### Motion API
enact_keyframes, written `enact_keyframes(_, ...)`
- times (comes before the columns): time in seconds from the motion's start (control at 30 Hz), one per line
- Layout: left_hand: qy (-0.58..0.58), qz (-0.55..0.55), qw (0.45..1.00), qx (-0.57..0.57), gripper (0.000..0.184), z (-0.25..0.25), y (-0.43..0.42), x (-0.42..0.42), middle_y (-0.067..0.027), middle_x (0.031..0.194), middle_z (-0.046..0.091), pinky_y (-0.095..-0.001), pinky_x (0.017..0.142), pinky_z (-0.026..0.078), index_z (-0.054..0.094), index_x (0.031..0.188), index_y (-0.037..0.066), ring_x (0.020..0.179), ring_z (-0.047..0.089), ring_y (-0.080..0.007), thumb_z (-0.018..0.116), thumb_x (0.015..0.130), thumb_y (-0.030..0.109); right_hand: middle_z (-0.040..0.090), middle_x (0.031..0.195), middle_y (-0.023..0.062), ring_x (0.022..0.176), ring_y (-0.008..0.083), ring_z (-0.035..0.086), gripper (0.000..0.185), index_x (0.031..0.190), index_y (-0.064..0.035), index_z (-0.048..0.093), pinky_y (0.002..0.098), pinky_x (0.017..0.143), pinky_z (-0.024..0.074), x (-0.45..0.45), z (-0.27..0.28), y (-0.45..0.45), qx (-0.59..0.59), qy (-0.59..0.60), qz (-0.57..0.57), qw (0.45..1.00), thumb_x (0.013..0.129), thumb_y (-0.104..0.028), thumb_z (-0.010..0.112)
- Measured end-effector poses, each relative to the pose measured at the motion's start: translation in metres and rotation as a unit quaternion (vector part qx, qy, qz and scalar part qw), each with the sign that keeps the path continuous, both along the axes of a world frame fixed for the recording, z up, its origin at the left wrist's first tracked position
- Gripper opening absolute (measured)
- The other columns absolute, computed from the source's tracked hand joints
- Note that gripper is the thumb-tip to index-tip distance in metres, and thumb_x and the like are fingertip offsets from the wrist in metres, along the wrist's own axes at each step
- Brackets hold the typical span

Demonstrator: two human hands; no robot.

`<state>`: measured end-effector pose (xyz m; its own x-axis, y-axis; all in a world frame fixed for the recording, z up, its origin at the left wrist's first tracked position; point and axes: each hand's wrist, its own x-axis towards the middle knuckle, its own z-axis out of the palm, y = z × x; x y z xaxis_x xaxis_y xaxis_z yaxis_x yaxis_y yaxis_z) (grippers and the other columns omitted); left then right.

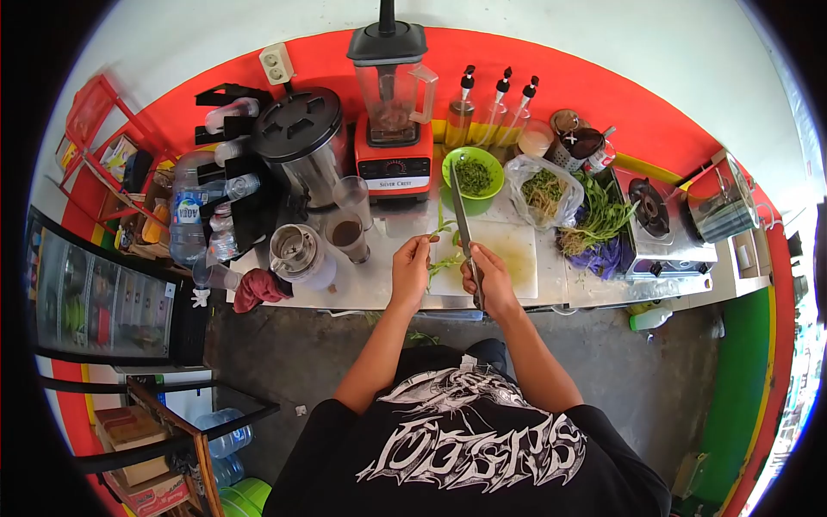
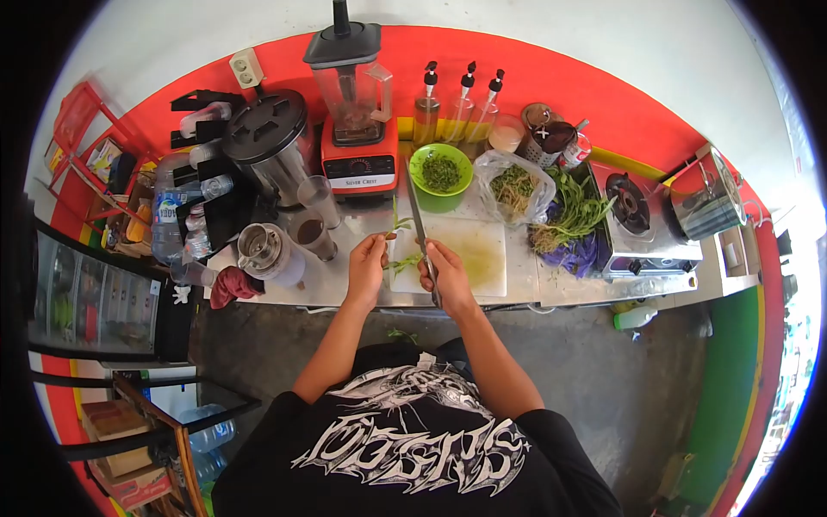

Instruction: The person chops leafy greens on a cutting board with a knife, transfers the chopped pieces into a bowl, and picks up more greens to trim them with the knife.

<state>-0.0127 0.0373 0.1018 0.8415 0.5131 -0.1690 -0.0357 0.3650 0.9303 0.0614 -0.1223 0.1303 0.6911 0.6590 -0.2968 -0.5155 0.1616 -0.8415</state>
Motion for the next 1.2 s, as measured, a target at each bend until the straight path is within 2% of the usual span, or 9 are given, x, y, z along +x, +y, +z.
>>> enact_keyframes(0.23,-0.007,0.02,0.996,0.085,0.021,0.009,-0.013,0.004,-0.0009,0.091,0.067,-0.0232,0.076,0.043,0.07,0.104,-0.002,0.082,0.054,-0.0053,0.059,0.102,0.016,0.05,0.07,0.0033,0.055,0.0104,0.044,0.038,0.137,-0.0029,0.051,0.0244,0.052,0.0369,-0.012,0.013,-0.003,-0.02,-0.079,0.021,0.996,0.108,-0.027,0.044)
enact_keyframes(0.3,-0.021,0.018,0.996,0.086,0.02,0.007,-0.016,0.004,0.0023,0.086,0.062,-0.0227,0.069,0.039,0.07,0.105,-0.002,0.076,0.048,-0.0043,0.059,0.102,0.016,0.051,0.071,0.0038,0.055,0.0105,0.044,0.039,0.14,-0.0029,0.049,0.0241,0.052,0.0372,-0.014,0.015,-0.006,0.03,0.006,0.001,1.0,0.108,-0.026,0.044)
enact_keyframes(0.37,-0.035,0.018,0.995,0.089,0.019,0.008,-0.018,0.005,0.0055,0.08,0.057,-0.0222,0.063,0.034,0.069,0.105,-0.001,0.069,0.042,-0.0032,0.06,0.101,0.015,0.051,0.071,0.004,0.055,0.0106,0.044,0.04,0.14,-0.0029,0.049,0.024,0.053,0.0371,-0.013,0.021,-0.011,0.051,0.01,0.003,0.999,0.108,-0.026,0.044)
enact_keyframes(0.43,-0.036,0.029,0.992,0.119,0.017,0.01,-0.02,0.003,0.0034,0.084,0.062,-0.0218,0.067,0.04,0.069,0.105,-0.002,0.072,0.048,-0.0037,0.062,0.1,0.012,0.051,0.071,0.0041,0.055,0.0107,0.044,0.04,0.141,-0.0029,0.048,0.0239,0.053,0.037,-0.014,0.023,-0.012,0.072,0.014,0.007,0.997,0.108,-0.025,0.045)
enact_keyframes(0.57,0.0,0.035,0.986,0.162,0.016,0.016,-0.02,-0.003,0.0005,0.085,0.067,-0.0218,0.071,0.044,0.07,0.105,-0.003,0.076,0.054,-0.0042,0.065,0.097,0.01,0.053,0.071,0.0037,0.057,0.0094,0.045,0.041,0.141,-0.0026,0.048,0.0233,0.053,0.0369,-0.025,0.031,-0.012,0.043,-0.096,-0.034,0.994,0.106,-0.023,0.046)
enact_keyframes(0.63,0.0,0.062,0.964,0.257,0.016,0.021,-0.018,-0.005,-0.0069,0.084,0.069,-0.0273,0.069,0.048,0.07,0.101,-0.005,0.074,0.058,-0.011,0.068,0.094,0.009,0.053,0.072,0.0031,0.057,0.0086,0.045,0.041,0.141,-0.0024,0.048,0.023,0.054,0.0369,-0.027,0.04,-0.012,0.037,-0.141,-0.037,0.989,0.105,-0.021,0.047)
enact_keyframes(0.8,-0.026,0.094,0.942,0.321,0.014,0.031,-0.021,-0.009,-0.0138,0.086,0.071,-0.032,0.074,0.051,0.072,0.098,-0.005,0.077,0.065,-0.0204,0.07,0.088,0.005,0.05,0.071,-0.0018,0.063,0.0051,0.043,0.046,0.145,-0.0006,0.048,0.0222,0.057,0.0361,-0.025,0.035,-0.008,-0.083,-0.282,0.031,0.955,0.102,-0.016,0.055)
enact_keyframes(0.93,-0.047,0.114,0.924,0.362,0.013,0.04,-0.022,-0.009,-0.0168,0.088,0.071,-0.0361,0.076,0.052,0.073,0.096,-0.004,0.082,0.068,-0.0287,0.072,0.084,0.002,0.051,0.069,-0.0022,0.064,0.0045,0.045,0.047,0.143,-0.0016,0.051,0.0238,0.058,0.0387,-0.031,0.032,-0.004,-0.098,-0.28,0.007,0.955,0.1,-0.015,0.06)
enact_keyframes(1.2,-0.072,0.127,0.897,0.418,0.013,0.043,-0.021,-0.013,-0.0157,0.089,0.071,-0.0372,0.076,0.052,0.072,0.093,-0.004,0.084,0.067,-0.0306,0.073,0.081,-0.001,0.052,0.071,-0.0014,0.065,0.0048,0.046,0.047,0.143,0.0003,0.051,0.0236,0.059,0.0393,-0.033,0.03,-0.001,-0.091,-0.286,-0.01,0.954,0.1,-0.016,0.061)
